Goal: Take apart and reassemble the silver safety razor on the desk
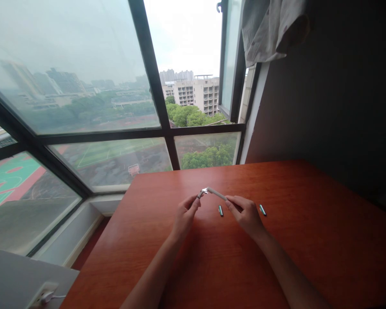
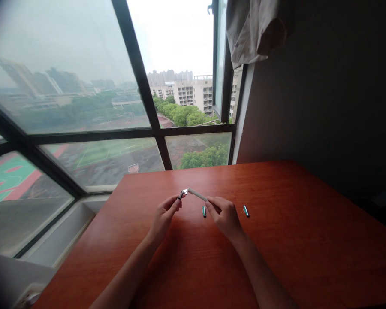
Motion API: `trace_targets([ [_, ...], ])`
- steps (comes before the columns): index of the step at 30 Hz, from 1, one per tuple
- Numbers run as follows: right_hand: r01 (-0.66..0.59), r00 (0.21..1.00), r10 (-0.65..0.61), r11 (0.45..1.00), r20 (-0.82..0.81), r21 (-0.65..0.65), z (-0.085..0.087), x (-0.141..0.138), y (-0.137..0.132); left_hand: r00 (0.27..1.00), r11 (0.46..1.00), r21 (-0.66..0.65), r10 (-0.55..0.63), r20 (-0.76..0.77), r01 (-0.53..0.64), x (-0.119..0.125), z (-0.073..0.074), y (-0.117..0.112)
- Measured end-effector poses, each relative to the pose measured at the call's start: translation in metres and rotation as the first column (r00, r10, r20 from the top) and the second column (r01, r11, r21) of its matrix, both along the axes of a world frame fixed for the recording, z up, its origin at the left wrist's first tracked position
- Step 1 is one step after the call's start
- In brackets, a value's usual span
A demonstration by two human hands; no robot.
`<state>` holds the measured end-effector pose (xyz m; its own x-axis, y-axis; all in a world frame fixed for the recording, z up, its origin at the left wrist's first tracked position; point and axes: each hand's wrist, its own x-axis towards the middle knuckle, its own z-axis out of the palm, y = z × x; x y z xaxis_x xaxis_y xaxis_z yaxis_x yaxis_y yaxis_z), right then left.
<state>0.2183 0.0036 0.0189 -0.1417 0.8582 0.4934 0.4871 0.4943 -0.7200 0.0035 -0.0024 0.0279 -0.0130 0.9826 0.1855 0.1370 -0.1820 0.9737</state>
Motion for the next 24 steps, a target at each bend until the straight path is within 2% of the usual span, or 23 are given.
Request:
trace_targets([
  [6,-0.014,1.000,0.014,1.000,-0.016,-0.005,0.0008,-0.0003,-0.0004,1.000,1.000,-0.008,0.011,-0.001,-0.011,0.0001,-0.0003,0.0002],
  [12,0.025,1.000,-0.025,1.000,0.006,0.001,0.0034,-0.0003,-0.0011,1.000,1.000,-0.014,0.001,0.006,-0.001,0.0006,-0.0016,-0.0003],
  [24,-0.010,1.000,0.010,1.000,-0.004,-0.003,0.0006,-0.0006,-0.0003,0.999,0.999,-0.025,0.028,0.016,-0.027,-0.0006,-0.0017,0.0013],
])
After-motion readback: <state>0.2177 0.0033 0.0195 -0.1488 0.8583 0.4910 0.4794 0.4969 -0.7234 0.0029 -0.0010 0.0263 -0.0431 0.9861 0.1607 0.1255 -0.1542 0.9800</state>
